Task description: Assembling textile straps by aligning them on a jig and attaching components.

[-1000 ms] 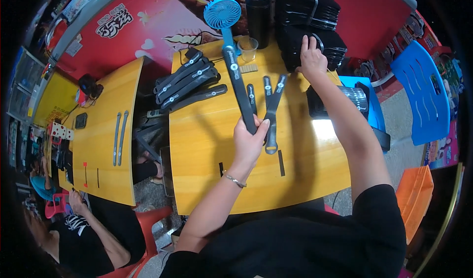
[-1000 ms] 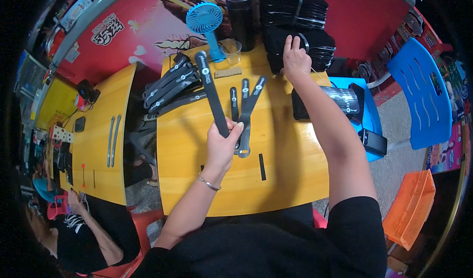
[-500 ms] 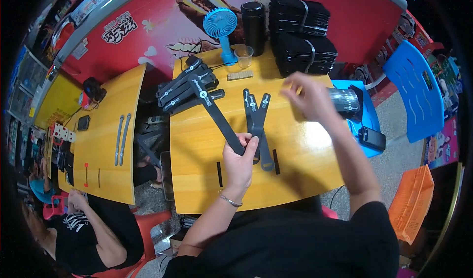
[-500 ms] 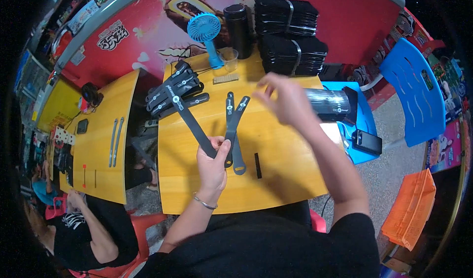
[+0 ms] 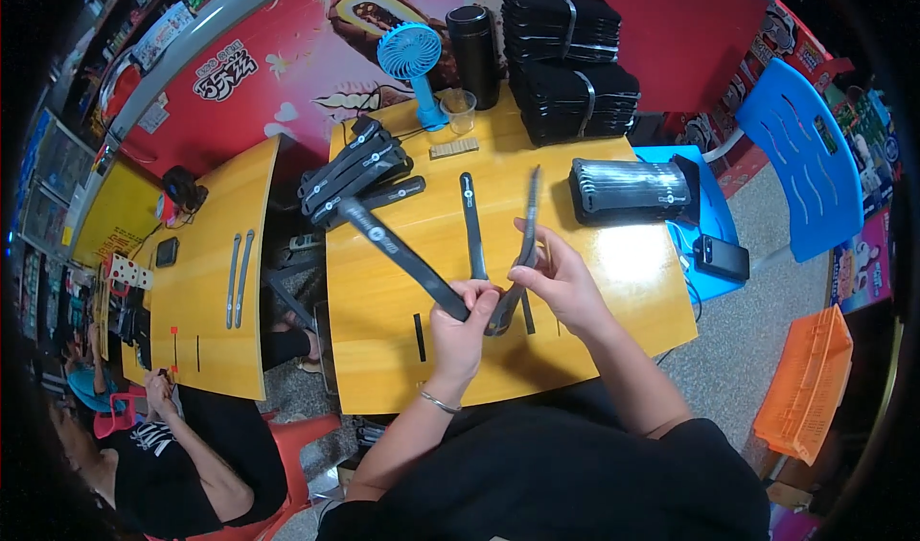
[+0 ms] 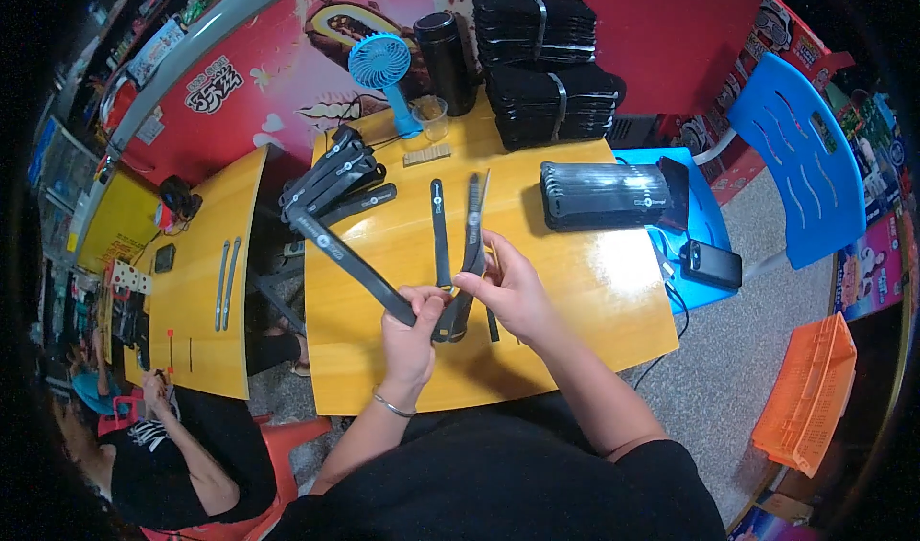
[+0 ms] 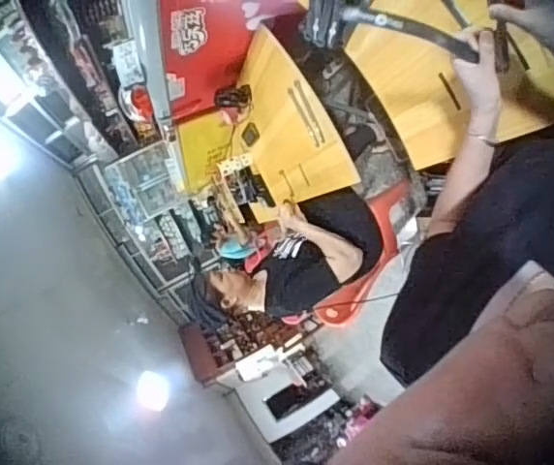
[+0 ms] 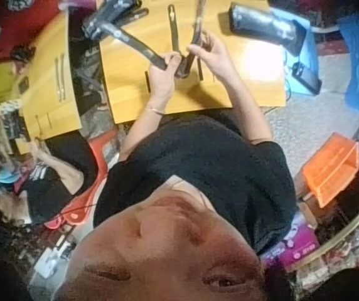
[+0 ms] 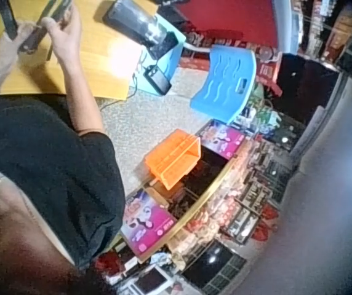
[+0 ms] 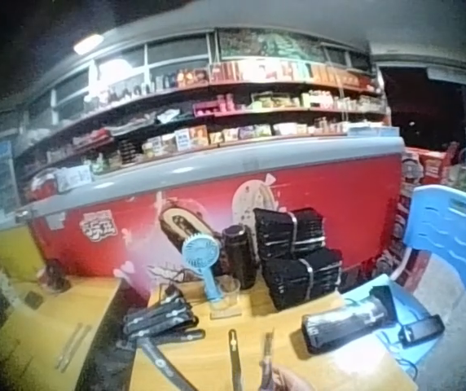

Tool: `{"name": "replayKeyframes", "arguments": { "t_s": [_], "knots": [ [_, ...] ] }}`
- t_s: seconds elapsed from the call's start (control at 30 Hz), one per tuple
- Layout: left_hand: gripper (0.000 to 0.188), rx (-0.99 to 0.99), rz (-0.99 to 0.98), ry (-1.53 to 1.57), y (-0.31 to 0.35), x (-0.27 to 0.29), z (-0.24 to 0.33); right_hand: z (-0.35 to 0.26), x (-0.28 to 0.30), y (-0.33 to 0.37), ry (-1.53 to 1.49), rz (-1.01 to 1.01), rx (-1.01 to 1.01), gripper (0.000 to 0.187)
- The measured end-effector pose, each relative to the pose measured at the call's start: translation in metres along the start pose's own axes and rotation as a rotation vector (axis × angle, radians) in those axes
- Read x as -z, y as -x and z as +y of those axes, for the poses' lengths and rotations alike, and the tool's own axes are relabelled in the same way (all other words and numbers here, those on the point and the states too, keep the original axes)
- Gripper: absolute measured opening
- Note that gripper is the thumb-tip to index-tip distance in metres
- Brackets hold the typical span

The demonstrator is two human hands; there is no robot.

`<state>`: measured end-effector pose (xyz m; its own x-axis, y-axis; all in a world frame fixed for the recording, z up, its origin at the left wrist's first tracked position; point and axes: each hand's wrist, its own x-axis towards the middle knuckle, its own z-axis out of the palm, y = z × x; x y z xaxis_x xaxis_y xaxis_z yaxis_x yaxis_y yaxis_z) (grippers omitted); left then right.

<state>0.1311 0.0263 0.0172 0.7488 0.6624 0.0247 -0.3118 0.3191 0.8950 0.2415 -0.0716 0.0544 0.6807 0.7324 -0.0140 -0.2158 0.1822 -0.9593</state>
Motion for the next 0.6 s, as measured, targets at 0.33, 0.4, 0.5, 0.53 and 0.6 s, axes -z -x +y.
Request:
{"name": "replayKeyframes", "arguments": {
  "t_s": [0.33,0.4,0.5,0.53,0.6],
  "knots": [
    [0.02,0.051,0.135,0.61,-0.013,0.025,0.034,-0.05,0.004,0.022,0.027,0.229,0.278,0.04],
    [0.022,-0.057,-0.099,0.325,-0.008,0.021,0.043,-0.047,0.005,0.026,0.353,-0.052,0.155,0.045],
    [0.026,-0.122,-0.11,0.114,0.0,-0.009,0.05,-0.037,-0.009,0.029,0.563,-0.185,0.1,0.046],
    [0.03,-0.192,-0.073,-0.05,0.001,-0.016,0.052,-0.033,-0.011,0.03,0.635,-0.192,0.144,0.045],
    [0.024,-0.17,-0.063,-0.094,0.002,-0.023,0.059,-0.033,-0.014,0.032,0.666,-0.208,0.14,0.048]
  ]
}}
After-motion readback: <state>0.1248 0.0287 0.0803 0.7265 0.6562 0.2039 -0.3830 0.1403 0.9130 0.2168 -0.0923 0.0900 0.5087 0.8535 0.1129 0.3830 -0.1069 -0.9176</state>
